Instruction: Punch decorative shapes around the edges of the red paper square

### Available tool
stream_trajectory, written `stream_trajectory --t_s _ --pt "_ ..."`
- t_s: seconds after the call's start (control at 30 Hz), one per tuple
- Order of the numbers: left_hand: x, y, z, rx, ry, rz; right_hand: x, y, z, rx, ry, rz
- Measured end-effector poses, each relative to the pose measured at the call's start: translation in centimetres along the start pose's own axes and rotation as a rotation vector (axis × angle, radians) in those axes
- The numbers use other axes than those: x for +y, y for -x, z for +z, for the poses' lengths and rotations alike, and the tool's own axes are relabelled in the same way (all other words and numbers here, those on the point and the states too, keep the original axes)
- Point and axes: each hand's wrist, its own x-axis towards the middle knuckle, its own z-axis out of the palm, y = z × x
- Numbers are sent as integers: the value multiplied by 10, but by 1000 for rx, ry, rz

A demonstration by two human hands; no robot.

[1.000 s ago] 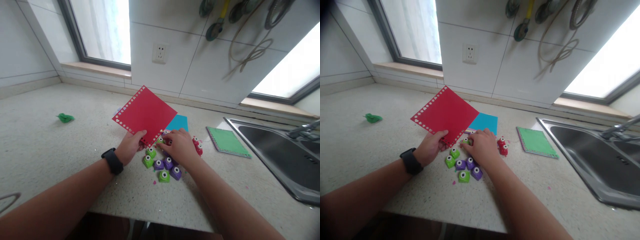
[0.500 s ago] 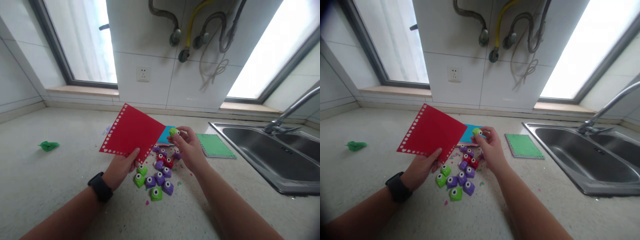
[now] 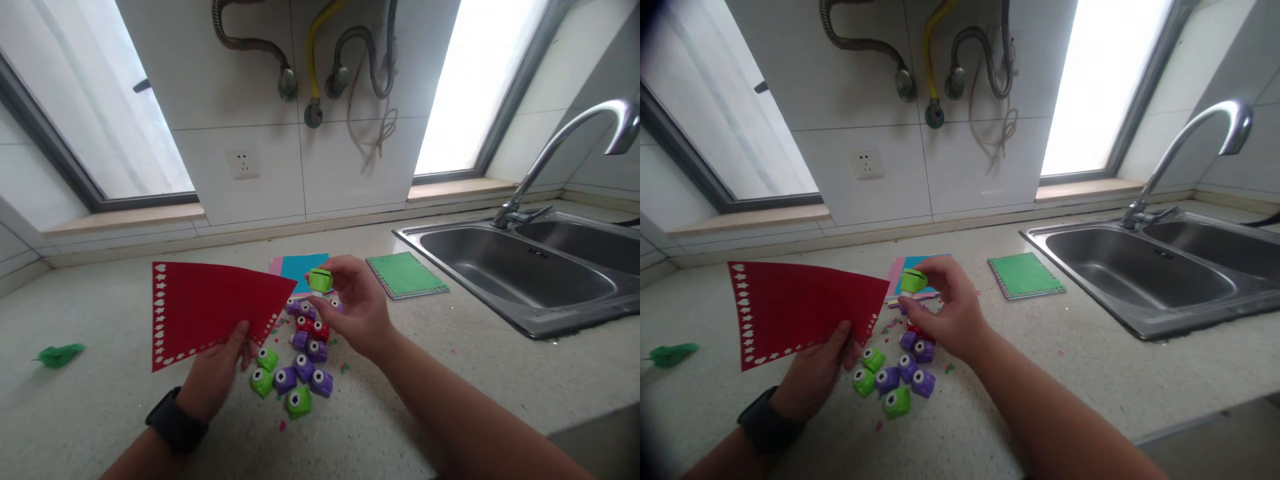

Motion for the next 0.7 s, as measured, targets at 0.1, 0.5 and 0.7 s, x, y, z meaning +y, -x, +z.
stream_trajectory --t_s 0.1,0.5,0.7 --pt "-2 -1 1 -3 6 -7 -2 2 -1 -40 129 -85" --pt "-3 0 -1 11 -57 -11 -7 3 0 -86 279 -148" --pt "1 2 -1 7 -72 -21 -10 0 -1 -104 289 -133"
